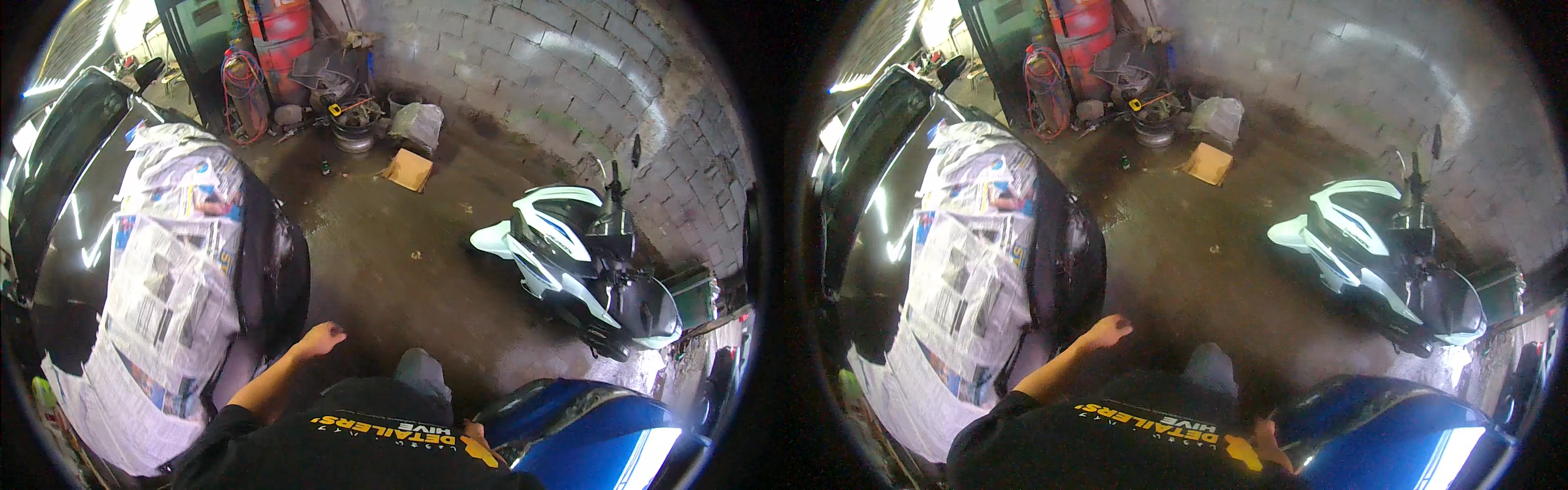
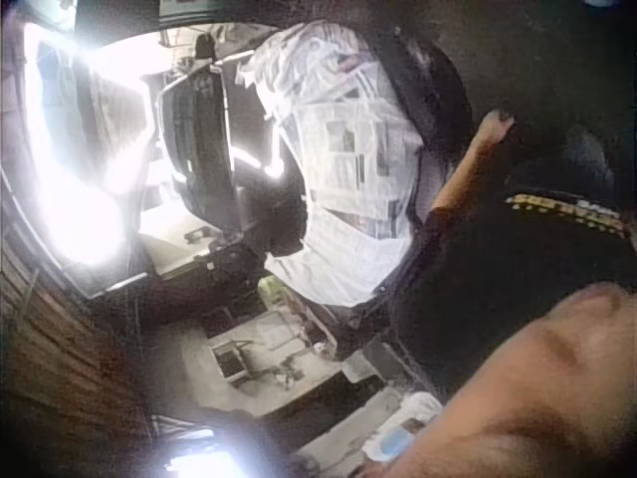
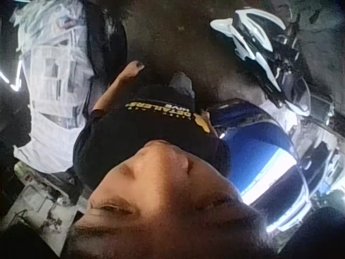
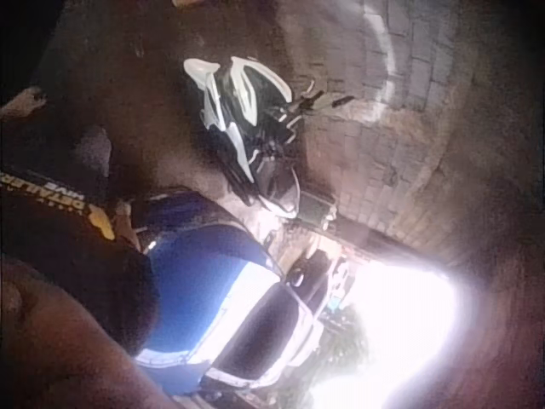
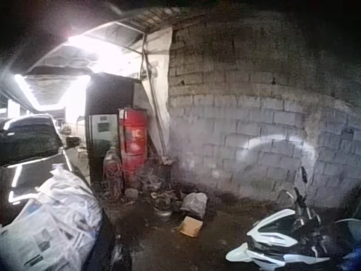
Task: The person uses a hacksaw to cut a metal component clamped in a vise, then inspects and manipulates the cut piece and other small parts by hand. They move between the vise and a workbench, handling tools and parts throughout the process.
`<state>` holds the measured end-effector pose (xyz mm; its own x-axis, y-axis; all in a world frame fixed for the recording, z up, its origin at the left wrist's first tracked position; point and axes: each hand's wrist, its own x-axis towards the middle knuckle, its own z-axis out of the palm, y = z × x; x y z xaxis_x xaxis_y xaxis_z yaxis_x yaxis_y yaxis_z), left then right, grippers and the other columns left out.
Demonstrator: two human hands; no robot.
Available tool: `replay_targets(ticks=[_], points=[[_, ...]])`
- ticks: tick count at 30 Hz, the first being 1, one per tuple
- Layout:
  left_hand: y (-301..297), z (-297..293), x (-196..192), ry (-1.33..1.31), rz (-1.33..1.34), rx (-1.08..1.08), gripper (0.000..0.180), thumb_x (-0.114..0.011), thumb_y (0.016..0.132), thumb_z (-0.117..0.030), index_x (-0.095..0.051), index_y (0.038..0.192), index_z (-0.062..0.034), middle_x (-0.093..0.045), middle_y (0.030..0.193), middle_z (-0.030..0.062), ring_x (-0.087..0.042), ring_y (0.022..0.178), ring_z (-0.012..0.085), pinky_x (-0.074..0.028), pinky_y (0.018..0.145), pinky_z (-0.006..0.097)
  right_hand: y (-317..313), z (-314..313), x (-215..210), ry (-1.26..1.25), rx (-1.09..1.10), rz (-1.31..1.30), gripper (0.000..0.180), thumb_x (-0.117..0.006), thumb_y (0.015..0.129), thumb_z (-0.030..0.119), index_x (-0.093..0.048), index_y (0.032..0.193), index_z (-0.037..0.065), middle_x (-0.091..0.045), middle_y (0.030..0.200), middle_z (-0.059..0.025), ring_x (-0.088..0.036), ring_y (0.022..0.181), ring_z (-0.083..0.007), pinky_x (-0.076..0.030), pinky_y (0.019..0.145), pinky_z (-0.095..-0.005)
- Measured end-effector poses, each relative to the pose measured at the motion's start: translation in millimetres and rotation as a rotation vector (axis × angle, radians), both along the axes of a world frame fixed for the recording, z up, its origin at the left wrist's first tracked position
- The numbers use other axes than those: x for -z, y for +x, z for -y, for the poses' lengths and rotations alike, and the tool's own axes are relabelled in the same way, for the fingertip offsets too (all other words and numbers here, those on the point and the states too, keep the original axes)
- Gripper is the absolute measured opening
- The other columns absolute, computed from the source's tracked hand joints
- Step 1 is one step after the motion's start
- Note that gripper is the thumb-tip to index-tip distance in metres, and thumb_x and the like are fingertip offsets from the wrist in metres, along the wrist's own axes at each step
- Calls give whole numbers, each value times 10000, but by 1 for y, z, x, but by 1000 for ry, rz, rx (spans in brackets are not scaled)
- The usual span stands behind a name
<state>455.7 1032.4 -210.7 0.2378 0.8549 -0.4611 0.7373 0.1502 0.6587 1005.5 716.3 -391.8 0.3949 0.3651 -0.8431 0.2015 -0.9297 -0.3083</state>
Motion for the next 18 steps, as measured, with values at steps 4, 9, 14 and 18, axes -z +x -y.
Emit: replay_targets(ticks=[4, 9, 14, 18], points=[[45, -142, 9, 10, 72, 82, 468, -712, 950, -397, -697, 1221, -15, -748, 1126, 197, -725, 1048, 346, -555, 927, 435, 1, -118, 1, -23, -50, 4, 318, -614, 982, 309, -692, 1189, 80, -749, 944, -83, -712, 786, -286, -552, 640, -437], [49, -291, 25, -21, -82, 128, 432, -724, 933, -371, -711, 1157, -2, -748, 1112, 209, -718, 1067, 359, -554, 924, 430, 29, -320, 31, -14, -232, 56, 283, -600, 991, 299, -717, 1104, 67, -742, 877, -112, -710, 741, -291, -547, 617, -457], [-20, -393, -10, 1, -29, -118, 431, -723, 944, -384, -713, 1156, -8, -748, 1102, 212, -717, 1054, 371, -561, 893, 450, 30, -618, 49, 246, -363, 127, 282, -585, 1000, 288, -741, 1019, 54, -735, 810, -141, -708, 696, -295, -541, 594, -477], [-26, -489, -46, -59, 82, -491, 427, -727, 960, -317, -681, 1232, 8, -750, 1103, 184, -720, 1026, 293, -561, 858, 402, 64, -849, 27, 532, -540, 315, 418, -692, 961, 376, -713, 980, -41, -687, 737, -119, -653, 620, -234, -499, 607, -422]])
